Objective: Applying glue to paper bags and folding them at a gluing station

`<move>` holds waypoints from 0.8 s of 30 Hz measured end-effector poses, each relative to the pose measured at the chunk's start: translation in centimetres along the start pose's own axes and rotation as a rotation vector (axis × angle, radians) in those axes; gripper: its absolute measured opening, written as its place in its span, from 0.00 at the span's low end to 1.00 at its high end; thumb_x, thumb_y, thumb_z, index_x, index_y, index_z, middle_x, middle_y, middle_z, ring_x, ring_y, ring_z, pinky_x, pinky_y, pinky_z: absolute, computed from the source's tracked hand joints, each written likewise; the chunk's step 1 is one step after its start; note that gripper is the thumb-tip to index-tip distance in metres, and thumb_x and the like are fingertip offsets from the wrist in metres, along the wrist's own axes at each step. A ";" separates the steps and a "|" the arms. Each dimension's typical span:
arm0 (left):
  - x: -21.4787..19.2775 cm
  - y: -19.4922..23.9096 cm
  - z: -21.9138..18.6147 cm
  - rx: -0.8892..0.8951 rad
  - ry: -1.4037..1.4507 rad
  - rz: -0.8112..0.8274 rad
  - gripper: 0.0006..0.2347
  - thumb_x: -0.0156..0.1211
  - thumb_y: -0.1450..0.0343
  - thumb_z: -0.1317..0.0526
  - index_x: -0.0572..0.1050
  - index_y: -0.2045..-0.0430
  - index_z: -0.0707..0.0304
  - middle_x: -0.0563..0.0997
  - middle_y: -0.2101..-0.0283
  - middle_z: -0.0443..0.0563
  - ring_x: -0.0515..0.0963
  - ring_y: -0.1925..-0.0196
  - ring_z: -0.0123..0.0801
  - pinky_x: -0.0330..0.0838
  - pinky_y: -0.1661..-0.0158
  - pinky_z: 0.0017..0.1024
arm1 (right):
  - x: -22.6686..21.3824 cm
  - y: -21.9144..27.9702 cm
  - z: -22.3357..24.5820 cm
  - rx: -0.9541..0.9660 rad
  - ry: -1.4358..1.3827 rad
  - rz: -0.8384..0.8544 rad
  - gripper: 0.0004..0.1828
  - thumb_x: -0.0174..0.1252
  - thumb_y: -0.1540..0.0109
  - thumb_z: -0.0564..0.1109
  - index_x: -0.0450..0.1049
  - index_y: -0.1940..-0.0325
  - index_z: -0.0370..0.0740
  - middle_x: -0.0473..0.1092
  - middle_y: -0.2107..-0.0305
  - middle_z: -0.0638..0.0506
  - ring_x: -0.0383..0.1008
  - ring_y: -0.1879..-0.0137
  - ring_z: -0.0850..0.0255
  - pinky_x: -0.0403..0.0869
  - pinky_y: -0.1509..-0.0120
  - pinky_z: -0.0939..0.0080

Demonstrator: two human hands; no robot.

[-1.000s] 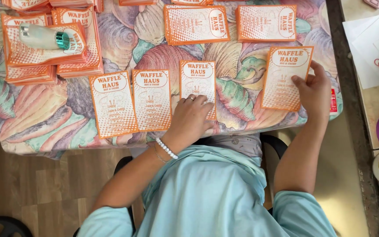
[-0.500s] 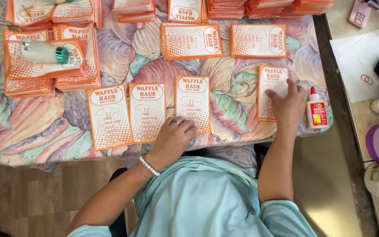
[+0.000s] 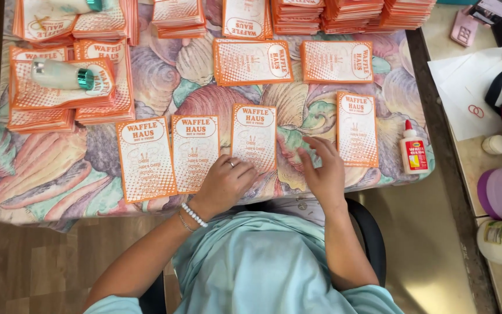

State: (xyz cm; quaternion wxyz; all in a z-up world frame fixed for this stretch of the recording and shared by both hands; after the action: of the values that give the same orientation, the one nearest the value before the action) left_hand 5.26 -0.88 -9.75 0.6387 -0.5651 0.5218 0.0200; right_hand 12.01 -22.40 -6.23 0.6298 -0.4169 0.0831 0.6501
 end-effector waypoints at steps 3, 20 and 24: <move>-1.0 -1.7 -0.6 -0.143 0.096 -0.124 0.04 0.62 0.25 0.60 0.81 0.66 0.57 0.82 0.64 0.46 0.82 0.66 0.36 0.75 0.62 0.33 | -0.7 0.6 -0.4 0.105 -0.110 -0.034 0.14 0.58 0.30 0.42 0.77 0.41 0.36 0.77 0.56 0.41 0.80 0.51 0.45 0.79 0.48 0.49; 4.9 -2.6 -3.0 -0.172 0.290 0.065 0.04 0.60 0.26 0.60 0.80 0.70 0.56 0.83 0.63 0.44 0.83 0.62 0.35 0.76 0.63 0.29 | 0.4 2.9 -5.7 0.523 -0.735 -0.075 0.22 0.67 0.43 0.28 0.76 0.45 0.31 0.78 0.69 0.44 0.76 0.65 0.68 0.78 0.61 0.69; 3.7 -3.7 -1.7 -0.490 0.493 -0.047 0.01 0.66 0.31 0.63 0.80 0.74 0.55 0.84 0.67 0.41 0.85 0.67 0.35 0.79 0.70 0.23 | 1.1 2.6 -6.3 0.523 -0.744 -0.110 0.21 0.70 0.43 0.31 0.75 0.47 0.32 0.77 0.71 0.46 0.77 0.65 0.68 0.79 0.60 0.69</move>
State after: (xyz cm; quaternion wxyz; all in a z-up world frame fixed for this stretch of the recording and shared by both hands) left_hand 8.12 -5.60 -9.37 0.3390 -0.7014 0.6269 -0.0069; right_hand 12.65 -26.03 -12.02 0.7344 0.0141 -0.0096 0.6785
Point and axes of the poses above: each hand's wrist, its own y-axis away from the middle knuckle, its own x-axis out of the palm, z = x × y, the point moved 5 cm from there along -y, towards the middle knuckle
